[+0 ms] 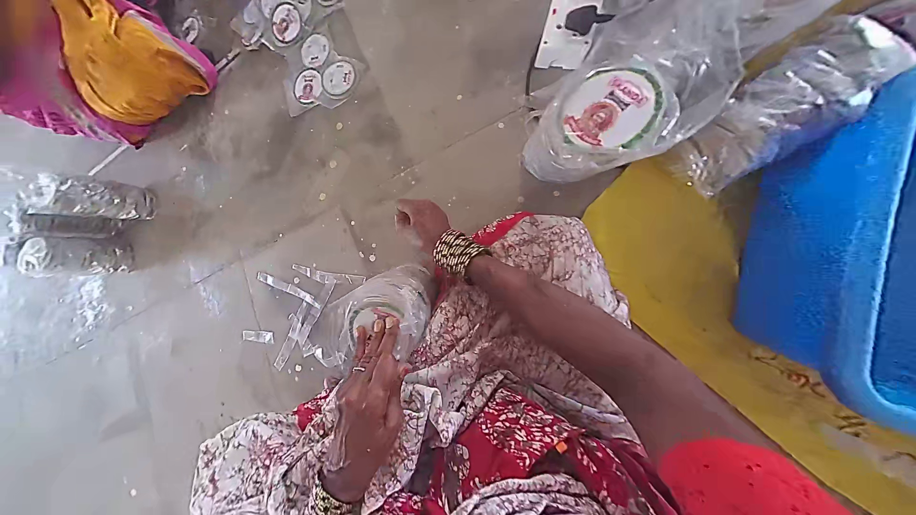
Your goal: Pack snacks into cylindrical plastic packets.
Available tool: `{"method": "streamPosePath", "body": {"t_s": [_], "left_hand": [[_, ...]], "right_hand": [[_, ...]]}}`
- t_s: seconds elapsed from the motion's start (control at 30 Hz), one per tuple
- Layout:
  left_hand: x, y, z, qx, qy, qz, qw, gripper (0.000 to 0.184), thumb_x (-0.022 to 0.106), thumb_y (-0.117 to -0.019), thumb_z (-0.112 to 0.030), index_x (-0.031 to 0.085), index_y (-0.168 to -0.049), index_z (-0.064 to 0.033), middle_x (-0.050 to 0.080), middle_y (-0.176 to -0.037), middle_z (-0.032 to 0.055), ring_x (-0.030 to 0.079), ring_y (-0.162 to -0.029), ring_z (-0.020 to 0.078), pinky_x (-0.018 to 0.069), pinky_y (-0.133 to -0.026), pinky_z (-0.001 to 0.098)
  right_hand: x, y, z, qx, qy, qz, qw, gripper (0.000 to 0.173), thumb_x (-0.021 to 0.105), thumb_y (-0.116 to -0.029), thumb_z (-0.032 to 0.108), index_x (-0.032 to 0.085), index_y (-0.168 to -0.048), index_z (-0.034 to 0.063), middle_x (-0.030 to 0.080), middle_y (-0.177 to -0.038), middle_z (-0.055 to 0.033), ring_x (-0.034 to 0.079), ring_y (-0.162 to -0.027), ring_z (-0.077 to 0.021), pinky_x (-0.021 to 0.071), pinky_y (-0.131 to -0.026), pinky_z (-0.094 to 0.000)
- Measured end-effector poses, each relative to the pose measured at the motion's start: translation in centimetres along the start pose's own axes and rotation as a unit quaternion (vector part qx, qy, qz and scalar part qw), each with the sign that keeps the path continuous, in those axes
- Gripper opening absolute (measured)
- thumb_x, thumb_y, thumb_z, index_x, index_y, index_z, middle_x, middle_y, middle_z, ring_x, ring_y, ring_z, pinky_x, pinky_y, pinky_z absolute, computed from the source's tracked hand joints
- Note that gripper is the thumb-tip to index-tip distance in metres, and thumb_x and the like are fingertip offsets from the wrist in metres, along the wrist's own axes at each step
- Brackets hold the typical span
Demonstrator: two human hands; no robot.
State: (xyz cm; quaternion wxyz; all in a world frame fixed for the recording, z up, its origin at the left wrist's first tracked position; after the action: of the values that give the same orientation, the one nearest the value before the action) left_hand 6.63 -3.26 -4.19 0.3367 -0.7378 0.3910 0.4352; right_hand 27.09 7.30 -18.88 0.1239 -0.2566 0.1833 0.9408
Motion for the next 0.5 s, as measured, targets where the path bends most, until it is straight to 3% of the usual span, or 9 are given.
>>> {"method": "streamPosePath", "body": {"t_s": [0.1,0.17,0.23,0.27,0.33,0.4,0.43,0.5], "left_hand": [[0.5,0.0,-0.6,0.077,-0.008,0.03,0.997,0.04,0.041,-0.1079,-0.022,0.069,-0.112,0.0065,0.067,-0.132,0.0179,0.06,-0.131,0.0297,0.0393,-0.116,0.0439],[1.0,0.3,-0.9,0.132,-0.001,0.056,0.99,0.033,0.038,-0.1083,-0.017,0.065,-0.1,0.0003,0.066,-0.135,0.0165,0.057,-0.134,0.0276,0.0351,-0.119,0.0441],[1.1,0.4,-1.0,0.17,0.011,0.081,0.982,0.031,0.038,-0.108,-0.014,0.064,-0.097,-0.0027,0.065,-0.135,0.0165,0.055,-0.136,0.027,0.0322,-0.12,0.0439],[1.1,0.4,-1.0,0.183,0.025,0.091,0.979,0.03,0.038,-0.1072,-0.012,0.064,-0.096,-0.0032,0.066,-0.135,0.0165,0.055,-0.136,0.0267,0.0309,-0.121,0.0439],[1.3,0.3,-0.9,0.2,0.041,0.11,0.973,0.028,0.038,-0.1054,-0.008,0.064,-0.095,-0.0043,0.064,-0.137,0.0161,0.053,-0.138,0.0268,0.028,-0.122,0.0454],[1.3,-0.1,-1.0,0.206,0.042,0.114,0.971,0.026,0.042,-0.1034,-0.006,0.066,-0.096,-0.0039,0.065,-0.135,0.0164,0.054,-0.137,0.0285,0.0294,-0.121,0.0471],[1.3,-0.1,-1.0,0.206,0.042,0.109,0.972,0.025,0.042,-0.1029,-0.006,0.066,-0.096,-0.0043,0.066,-0.134,0.0163,0.055,-0.136,0.0287,0.0295,-0.121,0.047],[1.3,-0.1,-1.0,0.197,0.061,0.096,0.974,0.027,0.042,-0.1034,-0.01,0.068,-0.099,-0.0029,0.067,-0.132,0.0156,0.056,-0.135,0.0284,0.0299,-0.121,0.0464]], "right_hand": [[-1.1,-0.2,4.9,-0.122,-0.069,0.051,0.989,0.014,0.056,-0.0981,0.0,0.068,-0.102,-0.0046,0.069,-0.097,-0.0195,0.068,-0.092,-0.0322,0.0518,-0.087,-0.0509],[1.2,1.1,7.6,-0.188,-0.054,0.154,0.969,0.014,0.056,-0.0963,-0.003,0.069,-0.099,-0.0056,0.069,-0.092,-0.018,0.066,-0.087,-0.0281,0.0529,-0.083,-0.0473],[4.7,3.2,8.7,-0.223,0.001,0.286,0.932,0.014,0.058,-0.0983,0.0,0.071,-0.101,-0.0071,0.069,-0.092,-0.0181,0.065,-0.086,-0.0272,0.0504,-0.082,-0.0467],[5.0,3.6,8.9,-0.23,0.026,0.302,0.925,0.015,0.059,-0.0988,0.001,0.071,-0.1,-0.007,0.069,-0.092,-0.0185,0.065,-0.087,-0.0284,0.05,-0.081,-0.0478],[2.1,2.8,9.3,-0.214,0.042,0.218,0.951,0.014,0.06,-0.0972,0.001,0.072,-0.1,-0.0047,0.07,-0.094,-0.0185,0.067,-0.092,-0.0308,0.0518,-0.086,-0.0504],[-1.3,2.1,10.0,-0.218,-0.012,0.094,0.971,0.008,0.06,-0.0946,0.0,0.068,-0.092,-0.0028,0.067,-0.084,-0.0134,0.065,-0.08,-0.0244,0.0525,-0.077,-0.0441],[-1.6,2.4,10.1,-0.211,-0.027,0.079,0.974,0.008,0.06,-0.0951,0.001,0.066,-0.091,-0.0027,0.064,-0.08,-0.0124,0.063,-0.077,-0.0231,0.0502,-0.073,-0.0433],[1.3,4.0,9.3,-0.203,0.018,0.168,0.964,0.011,0.059,-0.0968,0.001,0.069,-0.096,-0.0037,0.067,-0.085,-0.015,0.065,-0.081,-0.0258,0.0528,-0.078,-0.0461]]}}
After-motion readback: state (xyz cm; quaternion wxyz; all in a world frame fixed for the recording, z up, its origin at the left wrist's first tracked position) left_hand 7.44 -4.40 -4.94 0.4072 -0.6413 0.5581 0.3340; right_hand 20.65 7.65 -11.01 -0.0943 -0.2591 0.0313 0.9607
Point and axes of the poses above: each hand's wrist, its own y-axis away from the middle knuckle, its own x-axis out of the palm, z = x × y, the point moved 10 cm from there along -y, towards the middle knuckle
